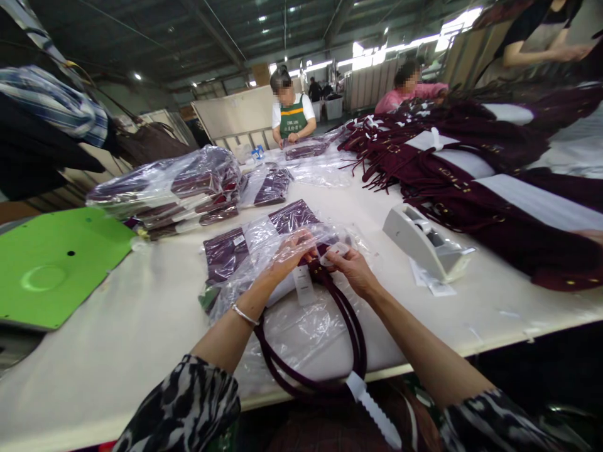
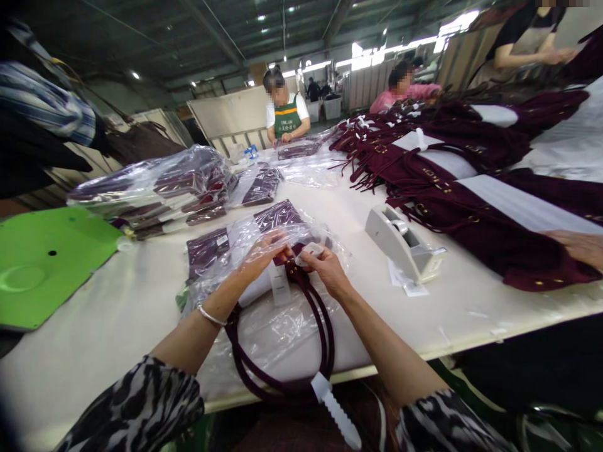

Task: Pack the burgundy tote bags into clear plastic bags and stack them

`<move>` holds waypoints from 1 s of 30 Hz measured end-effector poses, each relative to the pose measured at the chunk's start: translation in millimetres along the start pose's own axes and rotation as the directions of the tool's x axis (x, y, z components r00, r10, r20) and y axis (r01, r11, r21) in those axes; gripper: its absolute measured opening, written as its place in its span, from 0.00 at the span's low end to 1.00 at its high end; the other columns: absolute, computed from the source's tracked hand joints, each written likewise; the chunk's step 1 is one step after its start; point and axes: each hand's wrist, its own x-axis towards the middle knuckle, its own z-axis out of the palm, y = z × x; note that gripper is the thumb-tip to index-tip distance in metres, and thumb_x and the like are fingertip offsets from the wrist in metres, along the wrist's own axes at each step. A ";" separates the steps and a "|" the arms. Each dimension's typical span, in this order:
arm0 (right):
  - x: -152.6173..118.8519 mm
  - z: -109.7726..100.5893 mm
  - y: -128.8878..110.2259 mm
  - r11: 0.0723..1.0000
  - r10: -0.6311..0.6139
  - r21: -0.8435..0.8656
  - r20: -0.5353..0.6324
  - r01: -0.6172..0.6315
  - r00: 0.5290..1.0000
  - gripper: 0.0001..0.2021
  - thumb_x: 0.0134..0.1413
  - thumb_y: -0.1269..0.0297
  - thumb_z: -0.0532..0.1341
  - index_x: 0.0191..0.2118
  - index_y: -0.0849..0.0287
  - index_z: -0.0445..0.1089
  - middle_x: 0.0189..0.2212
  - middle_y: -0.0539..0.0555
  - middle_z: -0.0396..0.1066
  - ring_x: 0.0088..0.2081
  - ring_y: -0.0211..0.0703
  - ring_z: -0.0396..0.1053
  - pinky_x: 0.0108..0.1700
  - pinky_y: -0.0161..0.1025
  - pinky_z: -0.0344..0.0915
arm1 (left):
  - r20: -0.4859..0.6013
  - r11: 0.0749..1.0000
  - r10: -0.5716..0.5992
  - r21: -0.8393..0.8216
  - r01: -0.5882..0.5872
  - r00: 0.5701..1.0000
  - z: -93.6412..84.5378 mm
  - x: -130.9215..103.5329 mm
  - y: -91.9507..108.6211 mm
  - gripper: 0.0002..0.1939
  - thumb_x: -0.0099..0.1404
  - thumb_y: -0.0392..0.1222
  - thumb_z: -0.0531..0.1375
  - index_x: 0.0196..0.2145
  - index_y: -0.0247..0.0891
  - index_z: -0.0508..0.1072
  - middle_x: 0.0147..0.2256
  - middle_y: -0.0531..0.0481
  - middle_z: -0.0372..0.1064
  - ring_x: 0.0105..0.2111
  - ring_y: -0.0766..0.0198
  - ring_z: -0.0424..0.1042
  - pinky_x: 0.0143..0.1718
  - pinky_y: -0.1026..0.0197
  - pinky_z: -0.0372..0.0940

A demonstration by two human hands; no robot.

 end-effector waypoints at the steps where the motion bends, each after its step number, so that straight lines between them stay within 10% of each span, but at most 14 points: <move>1: -0.6 0.9 -0.1 1.000 -0.010 -0.007 0.004 0.010 1.000 0.21 0.41 0.47 0.76 0.35 0.57 0.77 0.31 0.51 0.78 0.33 0.43 0.74 0.35 0.39 0.70 | -0.011 1.000 -0.020 -0.022 0.020 1.000 0.0 -1.3 -2.4 0.13 0.70 0.54 0.54 0.39 0.41 0.66 0.34 0.47 0.73 0.33 0.61 0.74 0.38 0.55 0.73; 18: 1.8 -4.1 0.6 0.995 -0.095 0.036 -0.061 0.097 0.994 0.17 0.45 0.50 0.75 0.35 0.56 0.75 0.31 0.49 0.78 0.33 0.40 0.72 0.38 0.38 0.69 | -0.076 0.987 -0.127 -0.104 0.119 0.989 8.2 -8.6 -17.2 0.11 0.74 0.49 0.48 0.49 0.45 0.62 0.40 0.44 0.75 0.44 0.55 0.77 0.46 0.48 0.73; 30: -0.2 12.9 0.0 0.925 -0.059 0.377 0.010 0.051 0.998 0.19 0.44 0.44 0.75 0.32 0.54 0.78 0.34 0.48 0.79 0.36 0.40 0.73 0.43 0.38 0.70 | -0.092 0.688 -0.062 -0.725 -0.025 0.994 15.8 -1.5 -33.6 0.18 0.55 0.49 0.72 0.32 0.39 0.69 0.31 0.52 0.70 0.29 0.64 0.70 0.30 0.62 0.66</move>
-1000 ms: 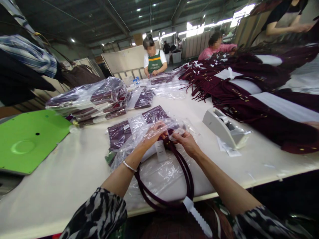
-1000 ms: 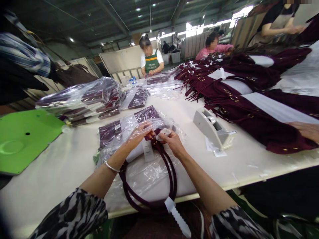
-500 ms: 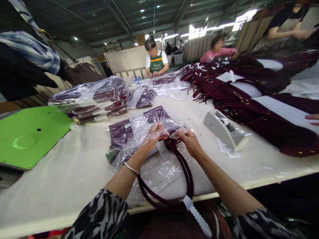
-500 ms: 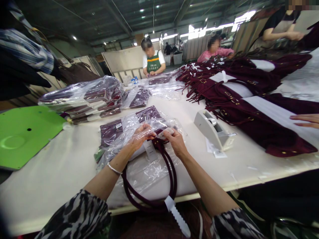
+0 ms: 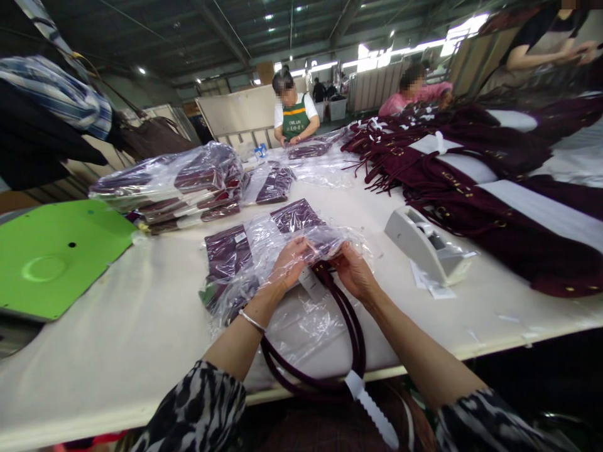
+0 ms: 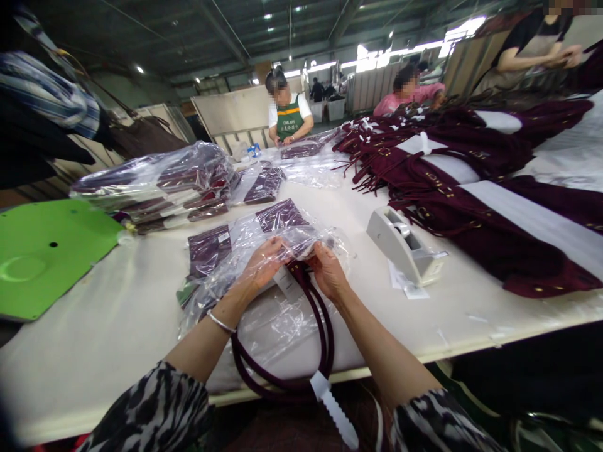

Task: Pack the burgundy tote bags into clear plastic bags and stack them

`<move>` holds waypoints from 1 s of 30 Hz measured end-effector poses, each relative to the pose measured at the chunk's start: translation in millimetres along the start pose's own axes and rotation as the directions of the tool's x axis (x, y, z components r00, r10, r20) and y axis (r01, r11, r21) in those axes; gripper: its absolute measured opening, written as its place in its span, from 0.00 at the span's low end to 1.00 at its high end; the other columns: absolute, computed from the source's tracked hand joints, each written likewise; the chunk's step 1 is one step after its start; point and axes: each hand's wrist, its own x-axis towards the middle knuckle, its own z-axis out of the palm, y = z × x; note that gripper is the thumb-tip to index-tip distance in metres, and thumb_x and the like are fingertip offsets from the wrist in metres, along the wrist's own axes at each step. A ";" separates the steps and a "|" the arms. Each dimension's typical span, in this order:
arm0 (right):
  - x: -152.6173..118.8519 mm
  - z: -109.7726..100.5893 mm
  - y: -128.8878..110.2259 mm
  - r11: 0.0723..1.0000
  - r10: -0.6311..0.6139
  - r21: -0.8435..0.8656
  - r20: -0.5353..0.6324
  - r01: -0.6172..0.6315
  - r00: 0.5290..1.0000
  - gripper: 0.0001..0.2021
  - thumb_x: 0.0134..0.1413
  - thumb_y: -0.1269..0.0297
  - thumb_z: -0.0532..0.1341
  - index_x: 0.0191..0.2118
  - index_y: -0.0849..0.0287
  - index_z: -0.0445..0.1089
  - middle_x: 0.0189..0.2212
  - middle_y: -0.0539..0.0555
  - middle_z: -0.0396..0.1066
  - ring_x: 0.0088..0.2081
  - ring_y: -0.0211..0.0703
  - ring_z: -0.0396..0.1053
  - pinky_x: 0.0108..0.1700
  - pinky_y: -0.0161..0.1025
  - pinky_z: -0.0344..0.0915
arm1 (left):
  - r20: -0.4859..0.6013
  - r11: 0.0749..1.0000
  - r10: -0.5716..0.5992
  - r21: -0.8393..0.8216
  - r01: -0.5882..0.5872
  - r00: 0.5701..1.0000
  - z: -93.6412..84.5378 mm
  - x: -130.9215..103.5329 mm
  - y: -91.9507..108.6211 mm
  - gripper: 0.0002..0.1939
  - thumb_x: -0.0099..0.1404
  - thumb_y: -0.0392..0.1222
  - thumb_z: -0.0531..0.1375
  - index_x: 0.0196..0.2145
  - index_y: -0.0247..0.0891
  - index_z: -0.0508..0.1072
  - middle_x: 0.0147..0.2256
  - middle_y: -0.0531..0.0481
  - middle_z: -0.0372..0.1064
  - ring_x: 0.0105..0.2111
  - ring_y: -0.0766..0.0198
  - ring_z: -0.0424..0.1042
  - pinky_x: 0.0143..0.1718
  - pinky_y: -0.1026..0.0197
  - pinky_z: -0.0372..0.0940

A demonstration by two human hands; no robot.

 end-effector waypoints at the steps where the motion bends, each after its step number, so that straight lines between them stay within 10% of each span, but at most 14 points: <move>1: 0.5 0.2 -0.8 1.000 -0.006 -0.028 0.014 0.006 1.000 0.19 0.44 0.43 0.74 0.32 0.54 0.77 0.33 0.48 0.78 0.36 0.40 0.72 0.44 0.38 0.70 | -0.001 1.000 0.000 -0.018 0.000 1.000 0.3 0.4 -0.1 0.17 0.55 0.48 0.72 0.32 0.38 0.70 0.30 0.52 0.70 0.29 0.64 0.70 0.30 0.62 0.67; 14: 2.6 -6.9 -15.7 0.873 0.030 -0.483 0.183 0.063 0.983 0.22 0.48 0.40 0.69 0.28 0.57 0.72 0.28 0.49 0.72 0.33 0.41 0.66 0.41 0.39 0.63 | 0.002 0.998 -0.018 -0.062 0.018 1.000 8.0 -4.0 4.8 0.17 0.53 0.46 0.71 0.28 0.38 0.67 0.26 0.55 0.65 0.25 0.67 0.67 0.25 0.65 0.62; 21: 19.3 2.2 -26.8 0.466 0.184 -0.872 0.260 0.149 0.948 0.16 0.44 0.50 0.71 0.28 0.59 0.74 0.23 0.47 0.68 0.27 0.37 0.61 0.30 0.35 0.56 | 0.026 0.951 0.083 0.296 -0.087 0.996 11.1 -16.1 -3.7 0.19 0.60 0.56 0.66 0.32 0.39 0.66 0.22 0.58 0.58 0.19 0.71 0.54 0.19 0.67 0.48; 24: 23.8 6.3 -27.8 0.351 0.189 -0.913 0.289 0.210 0.939 0.15 0.38 0.57 0.73 0.33 0.59 0.77 0.27 0.48 0.72 0.29 0.39 0.65 0.33 0.36 0.60 | 0.029 0.871 0.181 0.460 -0.174 0.983 9.9 -18.3 -4.8 0.15 0.65 0.54 0.62 0.33 0.39 0.68 0.22 0.57 0.59 0.21 0.69 0.57 0.22 0.66 0.54; 30: 26.9 -1.8 -20.7 0.489 0.296 -0.853 0.360 0.183 0.885 0.14 0.43 0.55 0.70 0.35 0.58 0.81 0.28 0.48 0.75 0.31 0.42 0.70 0.36 0.37 0.65 | 0.206 0.554 0.393 0.725 -0.409 0.896 11.2 -19.7 2.8 0.07 0.67 0.45 0.60 0.34 0.42 0.76 0.42 0.47 0.74 0.45 0.56 0.72 0.52 0.53 0.67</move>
